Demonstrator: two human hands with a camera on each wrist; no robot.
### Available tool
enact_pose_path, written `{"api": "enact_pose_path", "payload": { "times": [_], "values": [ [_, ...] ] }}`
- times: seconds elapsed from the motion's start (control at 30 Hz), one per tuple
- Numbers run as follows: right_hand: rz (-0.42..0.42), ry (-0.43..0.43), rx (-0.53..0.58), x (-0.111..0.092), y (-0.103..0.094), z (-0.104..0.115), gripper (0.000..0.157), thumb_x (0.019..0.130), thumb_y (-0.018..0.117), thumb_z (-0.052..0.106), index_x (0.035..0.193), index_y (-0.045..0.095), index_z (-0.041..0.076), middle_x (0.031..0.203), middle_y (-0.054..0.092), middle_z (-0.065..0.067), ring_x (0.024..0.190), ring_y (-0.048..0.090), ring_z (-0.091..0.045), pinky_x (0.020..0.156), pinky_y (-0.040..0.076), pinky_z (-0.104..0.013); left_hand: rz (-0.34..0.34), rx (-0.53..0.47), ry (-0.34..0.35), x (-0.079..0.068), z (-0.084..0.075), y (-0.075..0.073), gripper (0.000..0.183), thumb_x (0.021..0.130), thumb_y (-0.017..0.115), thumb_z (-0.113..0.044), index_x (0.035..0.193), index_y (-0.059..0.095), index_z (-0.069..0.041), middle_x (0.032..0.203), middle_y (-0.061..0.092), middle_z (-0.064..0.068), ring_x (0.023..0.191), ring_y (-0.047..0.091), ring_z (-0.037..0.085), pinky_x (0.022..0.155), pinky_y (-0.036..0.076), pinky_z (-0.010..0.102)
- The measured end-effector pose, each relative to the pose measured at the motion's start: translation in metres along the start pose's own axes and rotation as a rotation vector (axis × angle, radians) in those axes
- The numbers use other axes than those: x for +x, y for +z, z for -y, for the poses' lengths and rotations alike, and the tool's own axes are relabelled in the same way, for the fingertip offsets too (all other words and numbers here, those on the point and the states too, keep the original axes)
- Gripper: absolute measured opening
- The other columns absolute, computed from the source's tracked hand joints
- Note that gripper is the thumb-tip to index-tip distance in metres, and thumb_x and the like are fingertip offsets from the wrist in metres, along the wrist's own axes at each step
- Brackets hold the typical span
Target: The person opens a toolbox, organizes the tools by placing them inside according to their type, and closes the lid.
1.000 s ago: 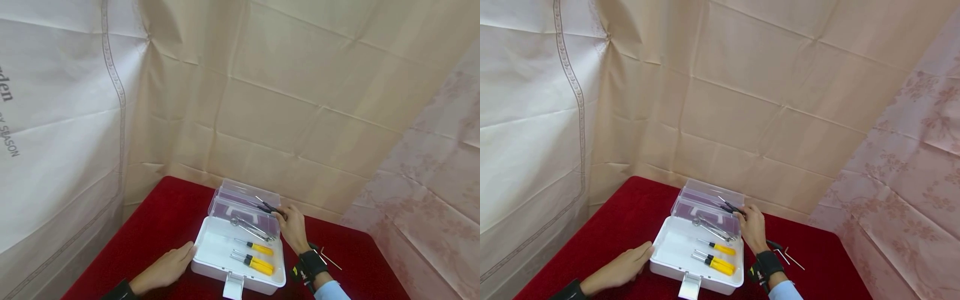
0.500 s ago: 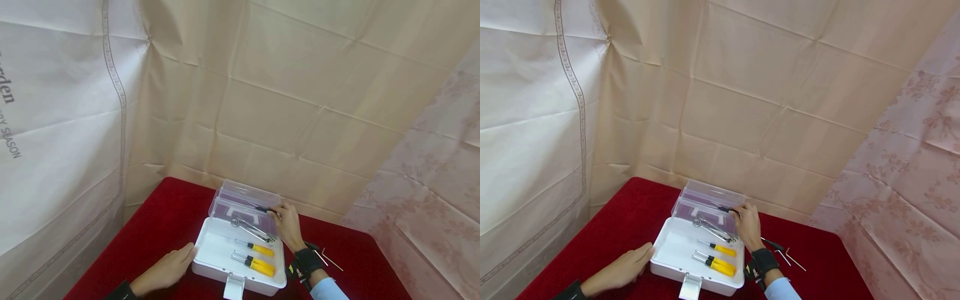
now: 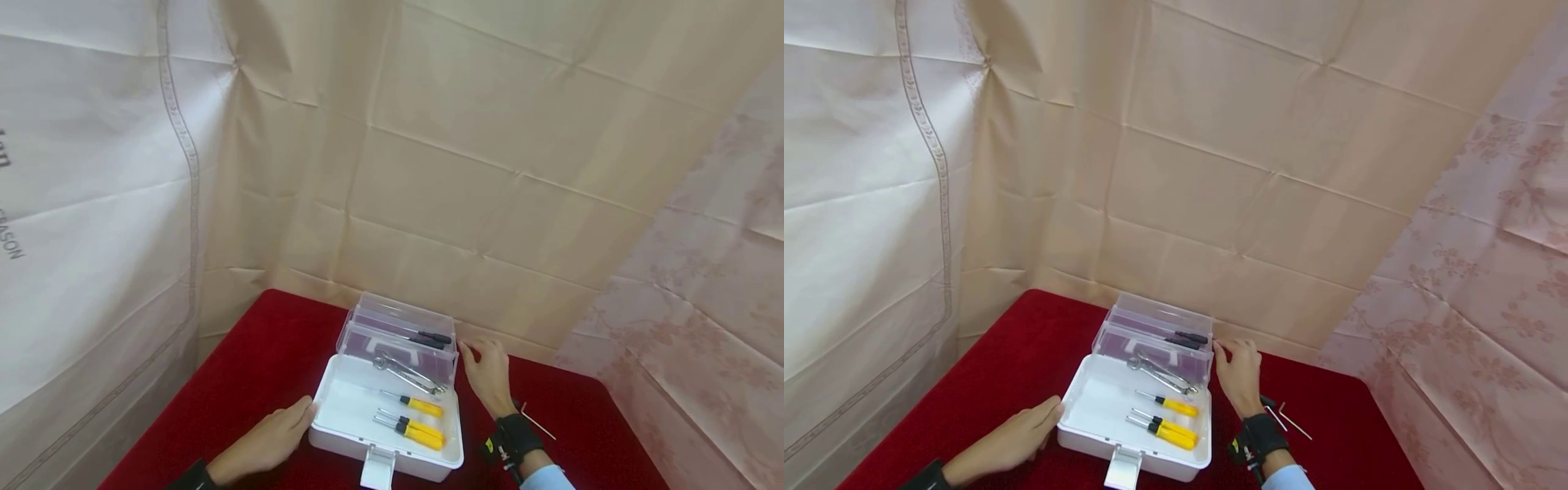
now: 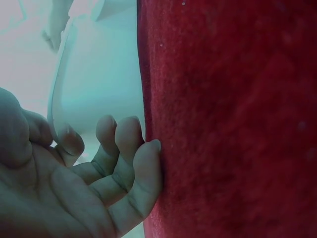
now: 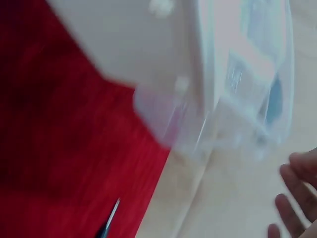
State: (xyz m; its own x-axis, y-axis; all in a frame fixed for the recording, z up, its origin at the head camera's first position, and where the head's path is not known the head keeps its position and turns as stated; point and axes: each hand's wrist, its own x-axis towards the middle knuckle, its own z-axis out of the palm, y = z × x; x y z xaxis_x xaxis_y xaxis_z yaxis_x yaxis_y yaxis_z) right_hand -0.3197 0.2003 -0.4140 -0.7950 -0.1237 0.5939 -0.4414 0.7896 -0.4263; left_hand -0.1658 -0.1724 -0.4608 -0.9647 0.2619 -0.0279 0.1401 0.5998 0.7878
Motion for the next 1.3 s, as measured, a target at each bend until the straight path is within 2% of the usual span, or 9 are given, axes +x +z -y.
{"api": "enact_pose_path", "payload": {
  "times": [0.1,0.27,0.4,0.5,0.67,0.77,0.9,1.07,1.3],
  "values": [
    [0.084,0.093,-0.095,-0.007,-0.016,-0.024,0.019,0.092,0.067,0.018,0.104,0.075,0.006,0.103,0.069,-0.012,0.100,0.053,-0.031,0.087,0.039,-0.050,0.000,-0.008,-0.004,0.000,0.001,0.001,0.036,0.107,0.035,-0.040,0.118,0.050,-0.009,0.070,0.045,0.004,0.058,0.037,0.018,0.051,0.035,0.029],
    [0.327,0.207,-0.278,-0.036,-0.040,-0.089,0.033,0.087,0.070,0.025,0.115,0.071,0.007,0.097,0.066,-0.012,0.091,0.054,-0.037,0.065,0.043,-0.047,0.010,-0.017,-0.016,-0.001,-0.002,0.000,0.046,0.106,0.036,-0.040,0.132,0.047,-0.004,0.071,0.045,0.005,0.059,0.036,0.018,0.051,0.037,0.030],
    [0.474,0.226,-0.298,-0.062,-0.049,-0.135,0.040,0.087,0.071,0.029,0.120,0.068,0.005,0.094,0.067,-0.008,0.087,0.060,-0.034,0.074,0.044,-0.051,0.006,-0.005,-0.016,-0.003,-0.002,-0.002,0.048,0.106,0.037,-0.039,0.136,0.045,-0.002,0.072,0.045,0.005,0.063,0.040,0.019,0.055,0.039,0.032],
    [0.488,0.219,-0.263,-0.072,-0.049,-0.152,0.039,0.087,0.072,0.029,0.117,0.069,0.005,0.101,0.069,-0.011,0.095,0.063,-0.035,0.085,0.042,-0.055,0.001,0.006,-0.011,-0.003,-0.002,-0.002,0.047,0.107,0.037,-0.038,0.135,0.046,-0.002,0.072,0.045,0.005,0.067,0.044,0.019,0.061,0.040,0.034],
    [0.420,0.197,-0.268,-0.072,-0.042,-0.150,0.047,0.086,0.072,0.032,0.123,0.065,0.003,0.092,0.066,-0.007,0.083,0.059,-0.028,0.079,0.042,-0.051,0.013,-0.018,-0.026,-0.002,-0.001,-0.002,0.046,0.106,0.037,-0.040,0.133,0.047,-0.004,0.072,0.045,0.005,0.063,0.042,0.019,0.056,0.039,0.032],
    [0.413,0.195,-0.296,-0.069,-0.036,-0.142,0.049,0.087,0.071,0.033,0.126,0.064,0.003,0.094,0.064,-0.011,0.087,0.056,-0.032,0.079,0.042,-0.053,0.018,-0.027,-0.026,-0.002,-0.002,-0.001,0.044,0.106,0.037,-0.041,0.130,0.048,-0.006,0.071,0.045,0.005,0.059,0.038,0.019,0.052,0.038,0.030],
    [0.382,0.198,-0.317,-0.067,-0.028,-0.132,0.036,0.086,0.073,0.027,0.112,0.069,0.003,0.096,0.065,-0.014,0.091,0.057,-0.038,0.076,0.044,-0.056,0.013,-0.011,-0.013,-0.001,-0.002,0.000,0.038,0.106,0.037,-0.040,0.123,0.050,-0.008,0.071,0.045,0.004,0.059,0.038,0.018,0.052,0.037,0.030],
    [0.304,0.167,-0.285,-0.066,-0.023,-0.127,0.019,0.079,0.078,0.014,0.092,0.068,0.003,0.077,0.066,-0.001,0.074,0.061,-0.025,0.070,0.048,-0.047,0.018,0.007,-0.008,0.000,-0.002,0.000,0.039,0.107,0.036,-0.039,0.125,0.049,-0.008,0.072,0.047,0.003,0.067,0.046,0.017,0.059,0.040,0.032],
    [0.354,0.160,-0.283,-0.062,-0.020,-0.124,0.017,0.079,0.077,0.006,0.091,0.070,-0.004,0.076,0.068,-0.004,0.071,0.065,-0.022,0.066,0.051,-0.040,0.022,-0.012,-0.021,-0.001,-0.003,-0.001,0.039,0.106,0.037,-0.039,0.126,0.049,-0.007,0.071,0.047,0.004,0.059,0.039,0.018,0.052,0.038,0.030]
  ]
}}
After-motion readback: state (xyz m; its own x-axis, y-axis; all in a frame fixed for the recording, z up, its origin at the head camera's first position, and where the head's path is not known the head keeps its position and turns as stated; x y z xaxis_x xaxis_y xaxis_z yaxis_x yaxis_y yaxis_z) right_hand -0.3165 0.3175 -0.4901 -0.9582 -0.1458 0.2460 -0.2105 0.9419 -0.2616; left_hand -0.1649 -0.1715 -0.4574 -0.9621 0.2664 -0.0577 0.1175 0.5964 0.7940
